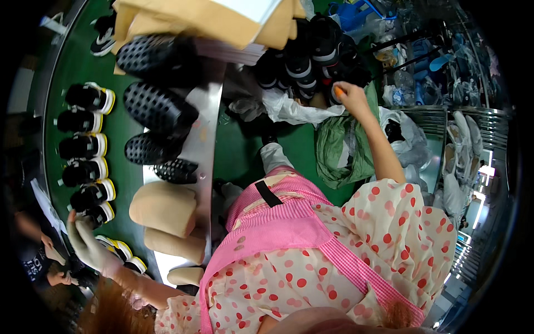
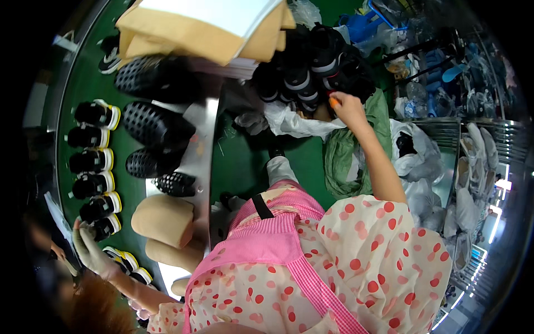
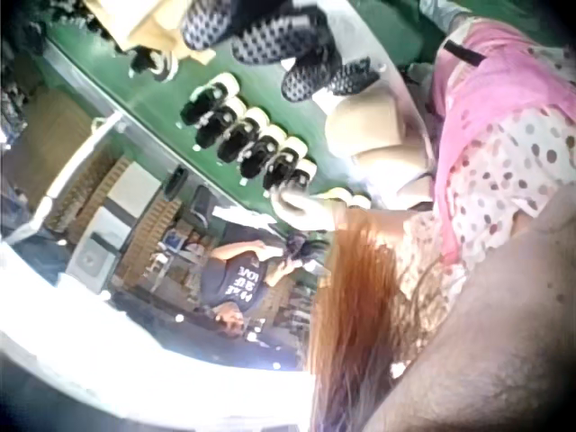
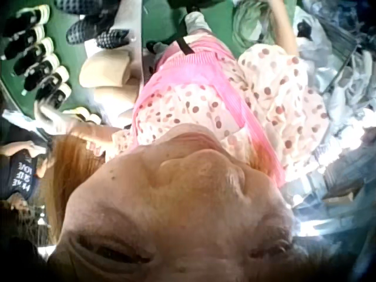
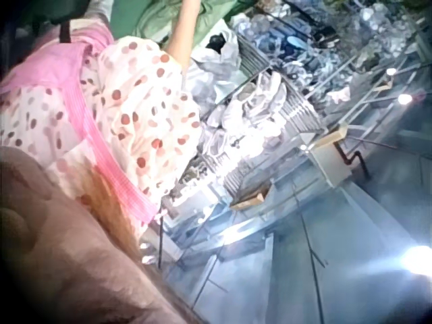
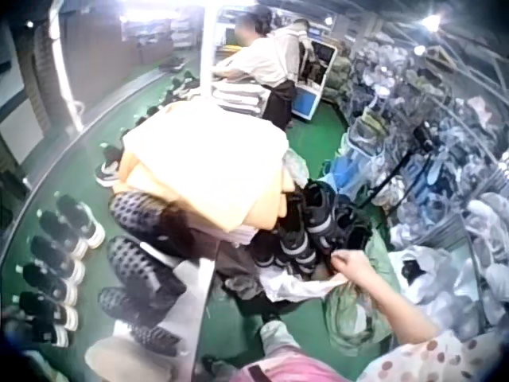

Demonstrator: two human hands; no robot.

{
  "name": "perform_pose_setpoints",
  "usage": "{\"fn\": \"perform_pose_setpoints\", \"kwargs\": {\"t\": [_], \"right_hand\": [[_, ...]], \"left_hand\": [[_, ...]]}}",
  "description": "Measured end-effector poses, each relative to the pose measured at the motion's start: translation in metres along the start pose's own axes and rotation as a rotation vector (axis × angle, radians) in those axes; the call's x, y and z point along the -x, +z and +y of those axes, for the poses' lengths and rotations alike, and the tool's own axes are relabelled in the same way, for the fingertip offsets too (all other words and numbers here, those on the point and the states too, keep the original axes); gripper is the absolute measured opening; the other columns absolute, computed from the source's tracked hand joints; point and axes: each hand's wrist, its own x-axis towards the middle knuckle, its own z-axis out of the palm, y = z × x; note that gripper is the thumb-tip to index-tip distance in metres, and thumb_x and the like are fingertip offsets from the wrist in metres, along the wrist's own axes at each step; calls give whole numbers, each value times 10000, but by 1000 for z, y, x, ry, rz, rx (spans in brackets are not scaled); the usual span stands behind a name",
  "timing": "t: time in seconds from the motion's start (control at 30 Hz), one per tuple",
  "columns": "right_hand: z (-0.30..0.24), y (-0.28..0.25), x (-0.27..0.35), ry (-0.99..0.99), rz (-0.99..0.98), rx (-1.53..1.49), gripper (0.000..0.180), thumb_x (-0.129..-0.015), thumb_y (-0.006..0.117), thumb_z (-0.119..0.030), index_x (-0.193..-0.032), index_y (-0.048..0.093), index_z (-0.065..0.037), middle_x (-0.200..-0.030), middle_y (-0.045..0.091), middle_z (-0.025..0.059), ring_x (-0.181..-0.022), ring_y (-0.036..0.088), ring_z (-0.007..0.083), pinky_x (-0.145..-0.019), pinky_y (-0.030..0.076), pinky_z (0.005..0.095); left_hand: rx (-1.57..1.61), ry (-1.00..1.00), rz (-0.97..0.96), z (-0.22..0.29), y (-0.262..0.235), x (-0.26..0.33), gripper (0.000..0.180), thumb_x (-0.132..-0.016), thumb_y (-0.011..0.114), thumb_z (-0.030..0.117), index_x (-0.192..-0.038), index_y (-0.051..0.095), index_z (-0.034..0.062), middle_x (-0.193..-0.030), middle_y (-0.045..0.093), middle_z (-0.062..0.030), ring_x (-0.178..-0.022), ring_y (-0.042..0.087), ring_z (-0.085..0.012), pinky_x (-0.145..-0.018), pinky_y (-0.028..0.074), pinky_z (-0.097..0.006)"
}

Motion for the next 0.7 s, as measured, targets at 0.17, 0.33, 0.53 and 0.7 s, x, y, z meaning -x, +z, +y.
{"fn": "perform_pose_setpoints", "kwargs": {"t": [0.17, 0.33, 0.53, 0.7], "right_hand": [[46, -11, -91, -52, 112, -113, 297, -855, 603, -173, -1133, 661, -86, -1027, 684, 173, -978, 648, 348, -826, 514, 401], [33, -20, -153, -308, -84, 57, 597, -817, 680, -257, -1369, 471, -170, -1450, 425, 25, -1051, 623, 326, -867, 522, 432], [59, -12, -211, -498, -174, 168, 492, -687, 773, -240, -1096, 576, -50, -1121, 577, 119, -997, 602, 343, -820, 495, 443], [63, -103, -200, -498, -259, -63, 510, -673, 747, -202, -1106, 577, 6, -1088, 582, 161, -1049, 579, 334, -912, 463, 347]], "left_hand": [[154, 248, -847, 177, 265, 103, 319, -850, 645, 58, -1168, 642, 34, -1048, 637, -115, -898, 638, -162, -787, 505, -260], [42, 460, -978, 181, 527, 108, 745, -791, 698, 173, -1455, 362, 129, -1277, 526, -234, -1181, 511, -395, -998, 430, -404], [-85, 200, -1185, 185, 662, 94, 718, -757, 627, 98, -1421, 378, 207, -1184, 596, -233, -1099, 576, -404, -940, 474, -414], [104, 355, -1259, 253, 633, 87, 584, -746, 593, 68, -1311, 495, 175, -1195, 612, -175, -1100, 608, -340, -937, 485, -387]]}}
